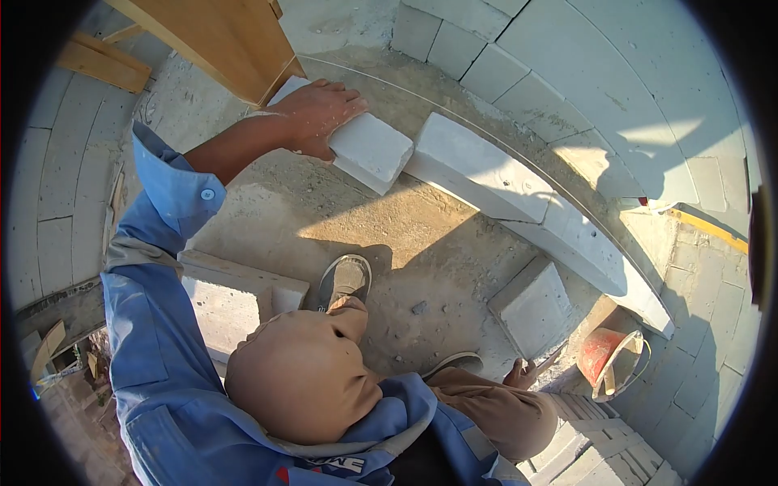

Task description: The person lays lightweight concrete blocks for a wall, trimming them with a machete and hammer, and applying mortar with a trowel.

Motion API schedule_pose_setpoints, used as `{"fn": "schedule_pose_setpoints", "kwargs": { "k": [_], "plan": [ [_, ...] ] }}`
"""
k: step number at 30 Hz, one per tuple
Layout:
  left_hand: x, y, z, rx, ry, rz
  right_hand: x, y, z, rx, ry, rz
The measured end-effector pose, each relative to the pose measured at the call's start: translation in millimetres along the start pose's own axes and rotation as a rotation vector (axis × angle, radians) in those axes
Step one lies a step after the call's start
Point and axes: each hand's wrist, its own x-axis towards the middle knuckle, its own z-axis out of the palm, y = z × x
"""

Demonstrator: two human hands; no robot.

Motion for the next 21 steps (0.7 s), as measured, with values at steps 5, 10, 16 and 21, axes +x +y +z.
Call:
{"fn": "schedule_pose_setpoints", "kwargs": {
  "k": [5,10,16,21],
  "plan": [
    [-6.4,0.5,-0.5,0.041,0.047,-0.037,-1.3,-2.1,-4.1,0.043,-0.012,0.027],
    [-2.8,-5.7,-4.4,-0.04,0.031,-0.071,2.5,4.2,-1.3,0.072,-0.045,0.04],
    [16.6,-9.2,1.5,0.007,0.029,-0.04,6.1,2.1,1.3,0.071,-0.041,0.021],
    [32.1,-21.0,5.5,-0.022,0.047,-0.05,2.3,-8.9,-0.6,0.095,-0.044,0.09]
  ]
}}
